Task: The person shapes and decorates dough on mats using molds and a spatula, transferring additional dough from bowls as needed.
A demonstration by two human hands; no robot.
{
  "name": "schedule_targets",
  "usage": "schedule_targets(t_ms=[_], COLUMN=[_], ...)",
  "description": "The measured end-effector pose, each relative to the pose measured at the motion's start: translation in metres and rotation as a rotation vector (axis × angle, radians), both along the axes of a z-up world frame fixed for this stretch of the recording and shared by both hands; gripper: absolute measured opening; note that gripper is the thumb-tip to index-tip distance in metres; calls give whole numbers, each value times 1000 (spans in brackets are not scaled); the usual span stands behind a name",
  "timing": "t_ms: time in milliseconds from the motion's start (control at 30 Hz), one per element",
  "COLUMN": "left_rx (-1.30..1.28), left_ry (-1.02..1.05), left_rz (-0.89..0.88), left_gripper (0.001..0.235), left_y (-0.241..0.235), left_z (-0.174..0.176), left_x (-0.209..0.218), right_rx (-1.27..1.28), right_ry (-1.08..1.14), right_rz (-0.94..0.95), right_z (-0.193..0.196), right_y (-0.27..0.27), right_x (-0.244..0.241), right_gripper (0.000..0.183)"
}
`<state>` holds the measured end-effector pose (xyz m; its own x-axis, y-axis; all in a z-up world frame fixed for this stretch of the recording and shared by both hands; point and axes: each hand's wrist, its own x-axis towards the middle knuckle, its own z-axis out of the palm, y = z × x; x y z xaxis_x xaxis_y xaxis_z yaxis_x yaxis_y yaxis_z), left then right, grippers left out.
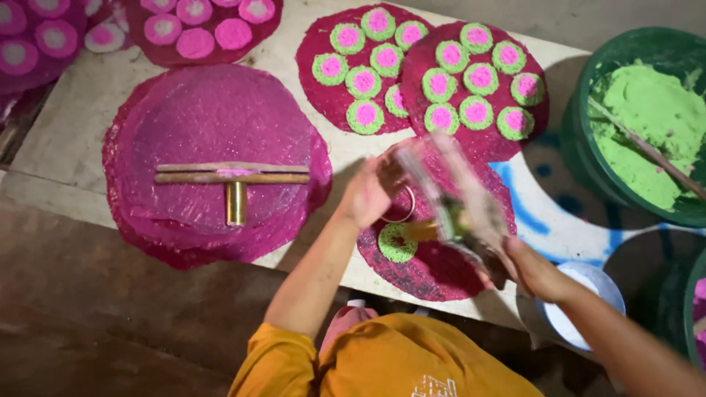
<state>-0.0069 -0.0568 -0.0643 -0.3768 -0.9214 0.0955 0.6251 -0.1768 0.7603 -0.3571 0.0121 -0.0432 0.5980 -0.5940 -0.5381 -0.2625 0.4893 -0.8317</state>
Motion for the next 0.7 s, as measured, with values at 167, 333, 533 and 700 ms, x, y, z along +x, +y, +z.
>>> schedule_targets(t_ms=[167, 333, 533, 700], left_rx=[18, 44, 10, 103], left_ry=[850, 896, 868, 910], left_rz=[21, 267, 301, 348], left_gripper=[59, 34, 32, 29], left_y=[-20, -40, -46, -35], left_z=[3, -19, -42, -56], left_x=[-10, 9, 36, 24], right_rx=[169, -189, -350, -294], right_ry=[429, 656, 743, 752], right_rz=[243, 326, 357, 400], right_z=[41, 62, 54, 56], right_y=[-76, -109, -102, -99], right_x=[50, 99, 134, 130], right_gripper=[77, 86, 84, 89])
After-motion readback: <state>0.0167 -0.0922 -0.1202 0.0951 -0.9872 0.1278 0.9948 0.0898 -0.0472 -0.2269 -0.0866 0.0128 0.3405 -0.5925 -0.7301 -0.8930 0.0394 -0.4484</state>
